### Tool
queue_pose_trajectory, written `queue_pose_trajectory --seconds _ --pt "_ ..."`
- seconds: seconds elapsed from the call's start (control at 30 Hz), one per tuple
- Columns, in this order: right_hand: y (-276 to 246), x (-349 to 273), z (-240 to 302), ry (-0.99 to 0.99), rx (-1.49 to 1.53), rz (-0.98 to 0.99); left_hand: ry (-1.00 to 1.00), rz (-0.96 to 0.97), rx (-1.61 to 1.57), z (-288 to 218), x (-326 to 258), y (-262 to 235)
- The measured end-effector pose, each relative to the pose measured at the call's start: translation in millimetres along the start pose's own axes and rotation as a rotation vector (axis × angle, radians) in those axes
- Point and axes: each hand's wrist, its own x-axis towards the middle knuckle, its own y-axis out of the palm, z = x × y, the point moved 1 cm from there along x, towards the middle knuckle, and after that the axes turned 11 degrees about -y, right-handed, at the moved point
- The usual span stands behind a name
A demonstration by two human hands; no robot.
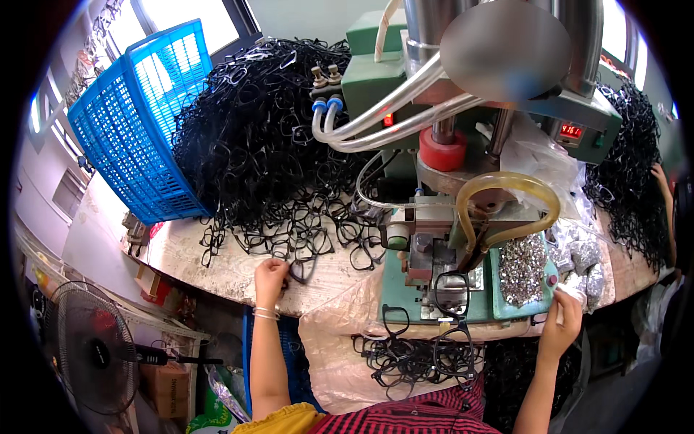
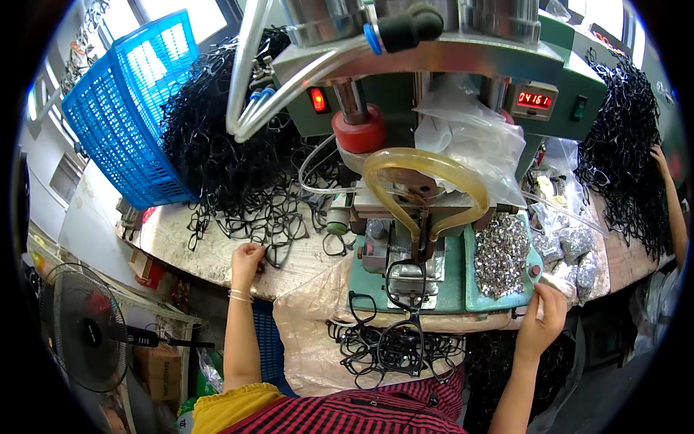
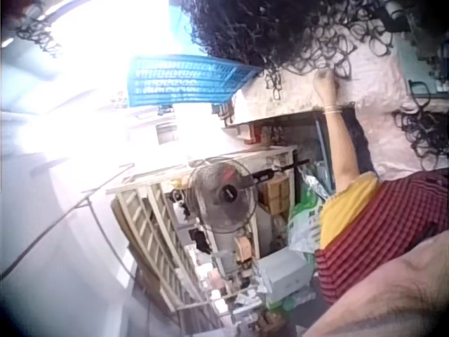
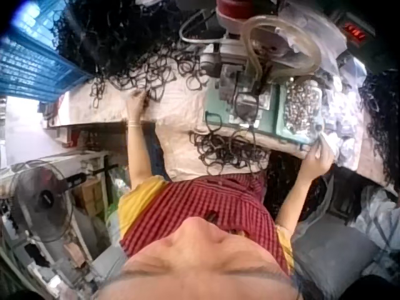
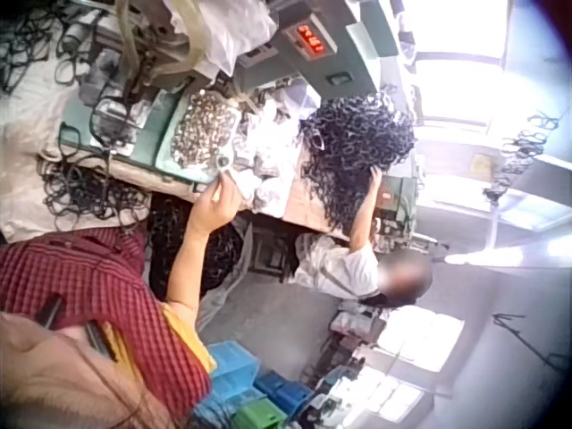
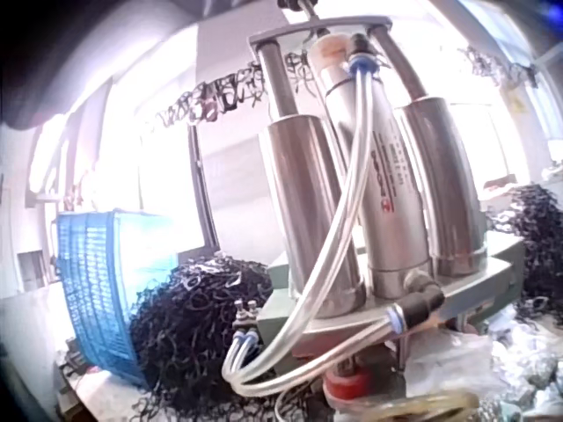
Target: The person assembles eyeglasses by hand, placing frames into a machine, inserting small metal components, and pressing a lever to secure them. The person handles frames and components repeatedly, placing finished frames on the table.
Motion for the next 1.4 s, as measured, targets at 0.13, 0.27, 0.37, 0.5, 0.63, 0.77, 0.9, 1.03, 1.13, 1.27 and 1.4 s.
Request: queue_pose_trajectory --seconds 0.13,0.27,0.37,0.5,0.63,0.77,0.9,1.03,1.13,1.27,1.4 --pt "-3.3 8.4 27.1 0.195 0.308 0.037 0.064 0.2 -0.279 -61.7 -47.4 42.9" --pt "28.5 68.2 95.1 -0.03 0.59 0.193 0.09 0.317 -0.675 -89.6 -46.8 72.8" --pt "65.5 76.1 119.8 -0.006 0.758 0.106 0.134 0.307 -0.84 -107.5 -74.4 96.3" --pt "70.8 63.1 135.5 0.214 0.921 0.1 0.239 0.354 -0.856 -93.1 -100.3 93.1" --pt "74.1 64.3 133.7 0.359 1.091 0.128 0.517 0.484 -1.034 -146.6 -150.4 86.0" --pt "69.5 70.4 145.9 0.422 1.189 0.199 1.005 0.472 -0.723 -212.1 -196.8 89.3" --pt "70.5 67.3 158.7 0.495 1.276 0.149 0.943 0.437 -0.732 -219.3 -192.5 90.9" --pt "72.7 67.1 154.3 0.471 1.245 0.136 0.913 0.453 -0.72 -224.6 -193.9 89.4" --pt "71.5 67.8 154.5 0.552 1.316 0.15 0.901 0.489 -0.727 -226.7 -194.3 86.6" --pt "49.4 66.1 159.6 0.419 1.22 0.2 0.99 0.48 -0.676 -221.6 -211.9 90.0" --pt "32.3 78.3 130.3 0.117 0.871 0.354 1.382 0.58 -0.148 -200.3 -228.9 109.1"
